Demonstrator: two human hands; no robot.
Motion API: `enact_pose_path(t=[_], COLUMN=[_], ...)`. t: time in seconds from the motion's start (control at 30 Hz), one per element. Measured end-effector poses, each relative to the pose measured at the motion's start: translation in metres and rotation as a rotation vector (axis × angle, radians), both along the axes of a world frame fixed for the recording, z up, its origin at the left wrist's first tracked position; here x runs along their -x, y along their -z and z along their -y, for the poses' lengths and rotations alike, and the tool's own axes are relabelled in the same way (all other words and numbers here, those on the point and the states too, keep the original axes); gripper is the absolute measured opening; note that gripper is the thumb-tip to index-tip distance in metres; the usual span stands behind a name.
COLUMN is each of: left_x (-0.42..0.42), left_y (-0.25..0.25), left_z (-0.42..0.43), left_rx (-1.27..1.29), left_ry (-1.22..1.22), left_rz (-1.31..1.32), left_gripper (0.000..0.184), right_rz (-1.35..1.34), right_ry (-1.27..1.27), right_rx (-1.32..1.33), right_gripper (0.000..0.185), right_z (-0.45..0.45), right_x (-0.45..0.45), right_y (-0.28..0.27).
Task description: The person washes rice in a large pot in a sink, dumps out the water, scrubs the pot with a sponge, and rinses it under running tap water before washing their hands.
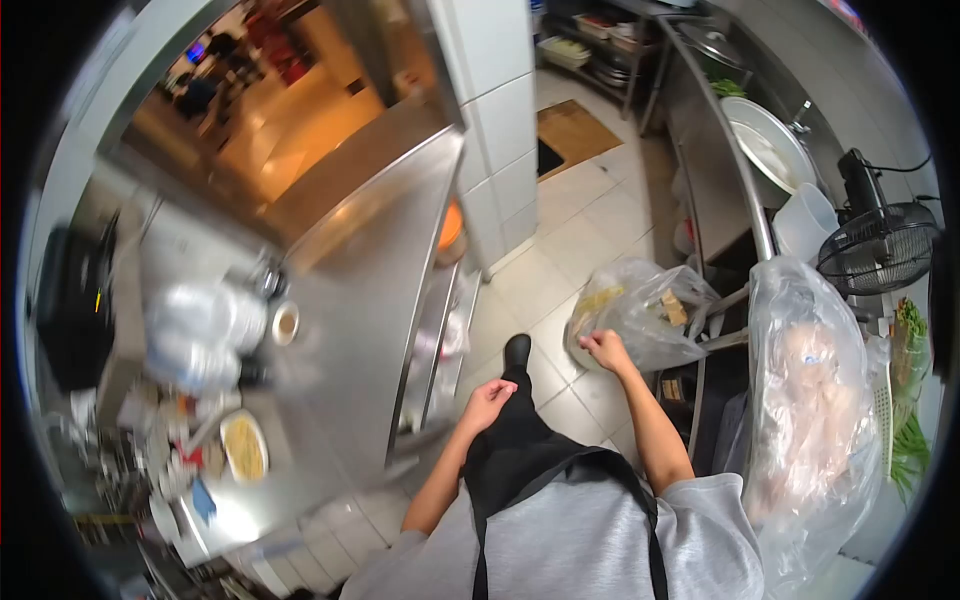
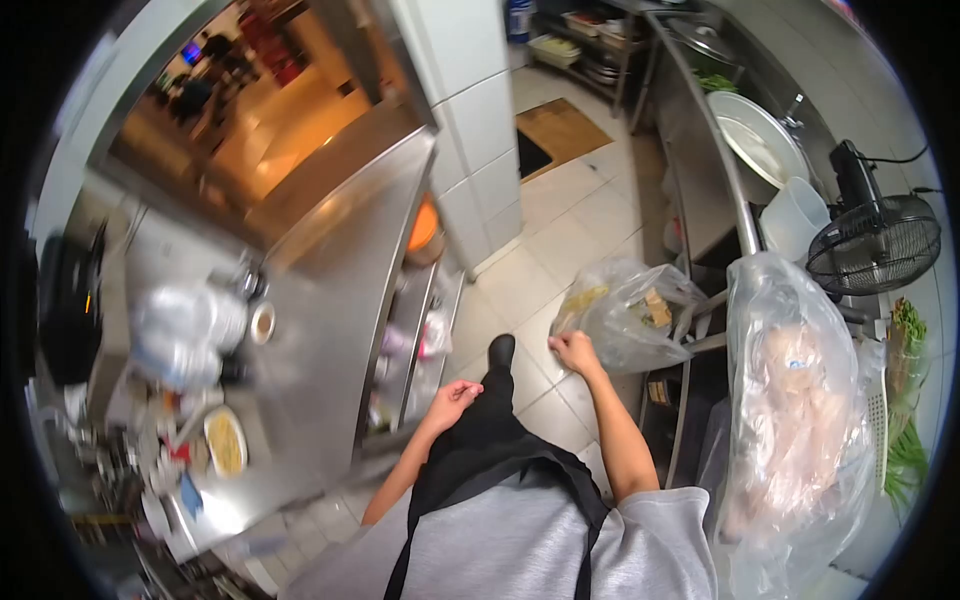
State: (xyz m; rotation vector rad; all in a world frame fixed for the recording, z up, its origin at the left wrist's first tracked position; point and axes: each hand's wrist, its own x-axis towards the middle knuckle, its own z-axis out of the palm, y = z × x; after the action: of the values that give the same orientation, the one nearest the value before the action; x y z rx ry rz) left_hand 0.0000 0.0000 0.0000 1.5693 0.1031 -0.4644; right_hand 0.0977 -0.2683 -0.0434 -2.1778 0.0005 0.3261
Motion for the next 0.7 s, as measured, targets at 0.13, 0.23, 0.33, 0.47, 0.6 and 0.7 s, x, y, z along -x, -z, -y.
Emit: enact_pose_path(t=[0.13,0.23,0.33,0.47,0.6,0.7], left_x=[-0.163,-0.273,-0.380,-0.488,-0.569,-0.625], left_y=[0.002,-0.003,-0.018,-0.031,-0.028,-0.028], left_z=[0.059,0.063,0.084,0.137,0.199,0.249], left_rx=[0.070,0.008,-0.175,-0.144,-0.015,0.054], left_ry=[0.112,0.241,0.448,0.560,0.621,0.625], left_rz=[0.034,0.074,0.160,0.181,0.185,0.173], left_gripper=[0.016,0.019,0.022,0.023,0.022,0.022], right_rz=[0.048,-0.010,-0.018,-0.158,-0.278,-0.206], right_ry=[0.055,0.137,0.296,0.463,0.654,0.770], right_rx=[0.115,0.154,0.164,0.221,-0.063,-0.364], right_gripper=[0.024,0.023,0.022,0.019,0.018,0.017], right_z=[0.038,0.049,0.084,0.131,0.167,0.207], right_x=[-0.127,-0.184,-0.209,-0.225,-0.250,-0.323], right_y=[-0.033,-0.015,-0.013,-0.029,-0.006,-0.058])
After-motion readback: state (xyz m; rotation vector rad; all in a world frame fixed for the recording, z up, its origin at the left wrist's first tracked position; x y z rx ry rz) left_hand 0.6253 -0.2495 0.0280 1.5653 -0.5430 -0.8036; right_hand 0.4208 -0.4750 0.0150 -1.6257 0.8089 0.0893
